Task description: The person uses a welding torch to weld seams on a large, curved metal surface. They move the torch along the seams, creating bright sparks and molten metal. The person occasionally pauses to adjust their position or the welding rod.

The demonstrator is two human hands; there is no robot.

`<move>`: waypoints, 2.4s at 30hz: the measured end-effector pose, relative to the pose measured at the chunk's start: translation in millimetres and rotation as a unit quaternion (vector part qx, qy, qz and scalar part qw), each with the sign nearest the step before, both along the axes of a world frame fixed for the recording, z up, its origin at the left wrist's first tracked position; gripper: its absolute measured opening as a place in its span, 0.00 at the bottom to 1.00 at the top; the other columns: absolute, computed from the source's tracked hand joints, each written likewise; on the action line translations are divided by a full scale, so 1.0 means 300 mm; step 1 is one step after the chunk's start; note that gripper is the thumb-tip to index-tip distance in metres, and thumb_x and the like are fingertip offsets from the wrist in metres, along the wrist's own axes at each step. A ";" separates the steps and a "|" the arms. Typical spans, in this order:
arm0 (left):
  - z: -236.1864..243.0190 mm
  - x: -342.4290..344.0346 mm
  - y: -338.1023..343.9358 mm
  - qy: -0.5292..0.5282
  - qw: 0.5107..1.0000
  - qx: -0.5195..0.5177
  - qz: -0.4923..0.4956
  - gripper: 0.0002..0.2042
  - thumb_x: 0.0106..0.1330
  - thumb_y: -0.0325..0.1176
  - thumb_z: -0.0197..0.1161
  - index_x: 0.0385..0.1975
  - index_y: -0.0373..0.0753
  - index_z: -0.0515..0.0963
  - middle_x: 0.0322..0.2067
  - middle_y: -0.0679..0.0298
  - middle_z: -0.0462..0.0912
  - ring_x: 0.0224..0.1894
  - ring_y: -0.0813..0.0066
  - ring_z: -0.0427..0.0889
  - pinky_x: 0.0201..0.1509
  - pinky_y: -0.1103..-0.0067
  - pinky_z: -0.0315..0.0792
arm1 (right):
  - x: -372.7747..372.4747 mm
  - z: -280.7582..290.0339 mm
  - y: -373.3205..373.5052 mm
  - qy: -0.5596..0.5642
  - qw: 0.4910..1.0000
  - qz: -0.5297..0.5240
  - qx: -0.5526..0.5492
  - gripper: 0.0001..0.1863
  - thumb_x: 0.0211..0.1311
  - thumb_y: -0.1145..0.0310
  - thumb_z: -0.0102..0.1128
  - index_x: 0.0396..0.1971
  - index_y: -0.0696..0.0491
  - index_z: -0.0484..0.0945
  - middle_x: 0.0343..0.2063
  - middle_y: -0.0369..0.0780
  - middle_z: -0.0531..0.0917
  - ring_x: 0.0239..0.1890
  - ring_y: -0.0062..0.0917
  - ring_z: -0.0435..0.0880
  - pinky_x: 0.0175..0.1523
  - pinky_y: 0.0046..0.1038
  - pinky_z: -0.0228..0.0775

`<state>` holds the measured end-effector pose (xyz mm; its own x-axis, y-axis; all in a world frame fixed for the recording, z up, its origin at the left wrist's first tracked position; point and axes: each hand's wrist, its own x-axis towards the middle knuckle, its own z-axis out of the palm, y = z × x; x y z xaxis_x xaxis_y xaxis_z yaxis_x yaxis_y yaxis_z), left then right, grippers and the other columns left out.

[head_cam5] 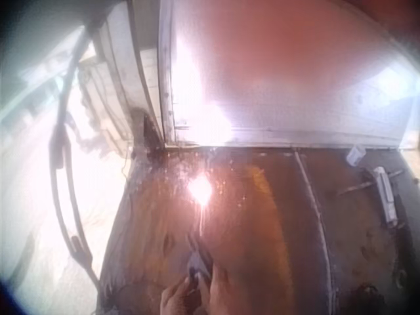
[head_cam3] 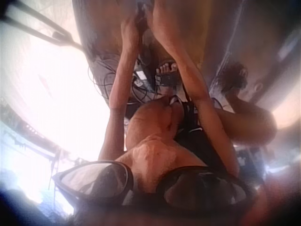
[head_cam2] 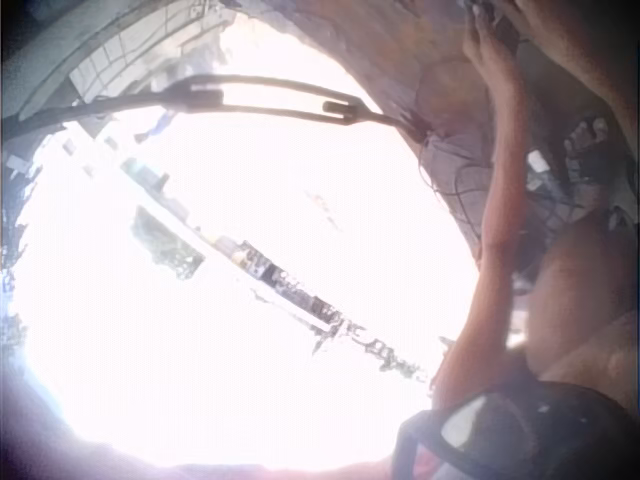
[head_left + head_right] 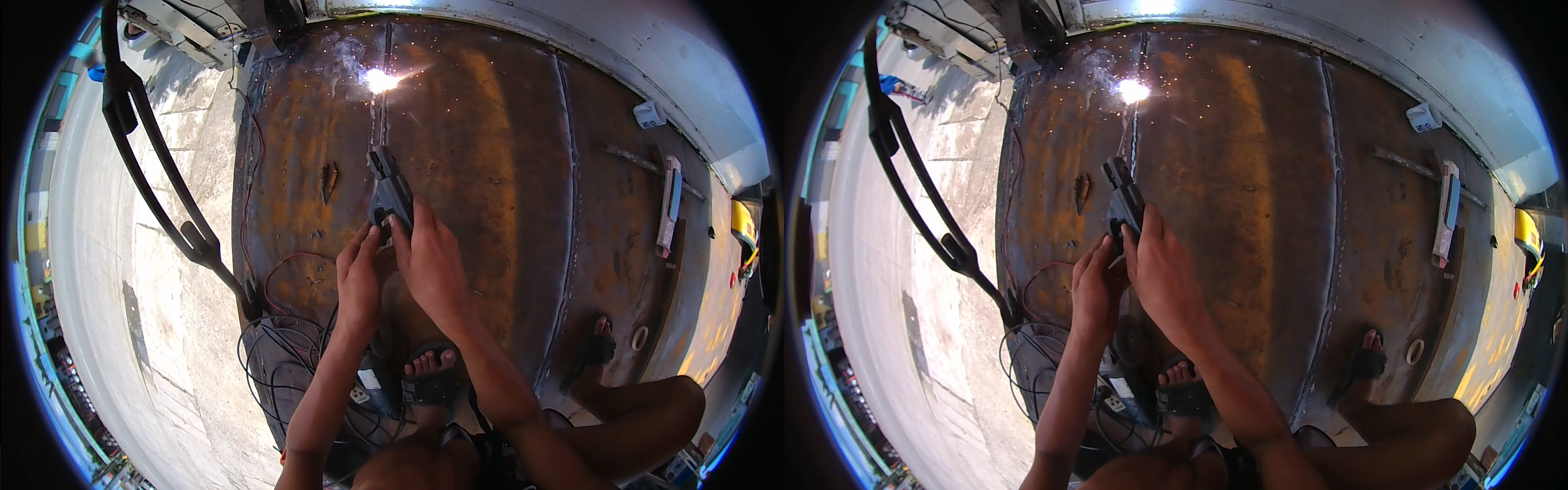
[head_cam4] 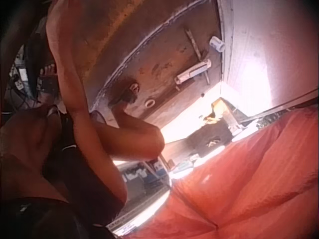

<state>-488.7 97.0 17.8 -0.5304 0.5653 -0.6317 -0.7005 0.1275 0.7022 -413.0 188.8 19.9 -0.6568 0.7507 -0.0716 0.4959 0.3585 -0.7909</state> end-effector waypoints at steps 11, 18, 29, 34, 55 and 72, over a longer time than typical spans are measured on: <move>-0.007 0.000 -0.002 -0.002 1.000 -0.003 0.004 0.19 0.81 0.39 0.50 0.63 0.34 0.74 0.54 0.59 0.83 0.53 0.68 0.85 0.57 0.72 0.76 | 0.000 -0.003 -0.001 0.001 1.000 -0.001 -0.015 0.24 0.77 0.64 0.56 0.59 0.68 0.67 0.45 0.61 0.82 0.44 0.58 0.85 0.43 0.49 0.80; -0.006 0.000 -0.001 -0.004 1.000 -0.008 0.007 0.19 0.81 0.39 0.51 0.63 0.34 0.74 0.54 0.59 0.83 0.53 0.67 0.85 0.58 0.72 0.76 | -0.003 -0.007 -0.002 -0.004 1.000 -0.003 -0.016 0.23 0.77 0.64 0.56 0.58 0.68 0.67 0.45 0.61 0.82 0.43 0.58 0.85 0.42 0.50 0.80; 0.003 -0.001 0.000 -0.002 1.000 -0.002 0.004 0.19 0.81 0.40 0.51 0.62 0.34 0.75 0.54 0.59 0.83 0.53 0.68 0.84 0.58 0.72 0.76 | -0.002 -0.005 -0.003 -0.010 1.000 -0.003 -0.007 0.23 0.77 0.63 0.55 0.58 0.67 0.68 0.43 0.61 0.82 0.41 0.58 0.86 0.40 0.50 0.81; 0.002 0.000 0.003 -0.004 1.000 -0.008 0.006 0.19 0.82 0.40 0.50 0.62 0.34 0.75 0.53 0.60 0.83 0.53 0.68 0.85 0.58 0.72 0.76 | -0.002 -0.004 -0.005 -0.013 1.000 -0.006 -0.001 0.22 0.77 0.63 0.55 0.57 0.67 0.68 0.43 0.60 0.83 0.41 0.58 0.86 0.40 0.50 0.81; -0.007 -0.001 -0.003 -0.004 1.000 -0.016 0.005 0.19 0.81 0.40 0.51 0.63 0.35 0.74 0.54 0.60 0.83 0.54 0.68 0.84 0.57 0.72 0.75 | -0.003 -0.005 -0.002 -0.014 1.000 -0.005 -0.013 0.22 0.77 0.64 0.55 0.57 0.68 0.68 0.43 0.61 0.83 0.41 0.57 0.86 0.40 0.50 0.81; 0.007 0.001 0.006 -0.006 1.000 -0.012 0.004 0.19 0.81 0.39 0.51 0.63 0.35 0.75 0.53 0.60 0.83 0.52 0.68 0.84 0.56 0.73 0.76 | -0.004 -0.011 -0.005 0.006 1.000 -0.020 -0.021 0.20 0.76 0.65 0.57 0.56 0.66 0.70 0.42 0.61 0.83 0.44 0.59 0.84 0.44 0.52 0.77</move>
<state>-488.5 98.9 20.0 -0.5264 0.5464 -0.6514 -0.7102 0.1386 0.6902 -414.1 187.3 16.7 -0.6267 0.7735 -0.0952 0.4997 0.3051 -0.8107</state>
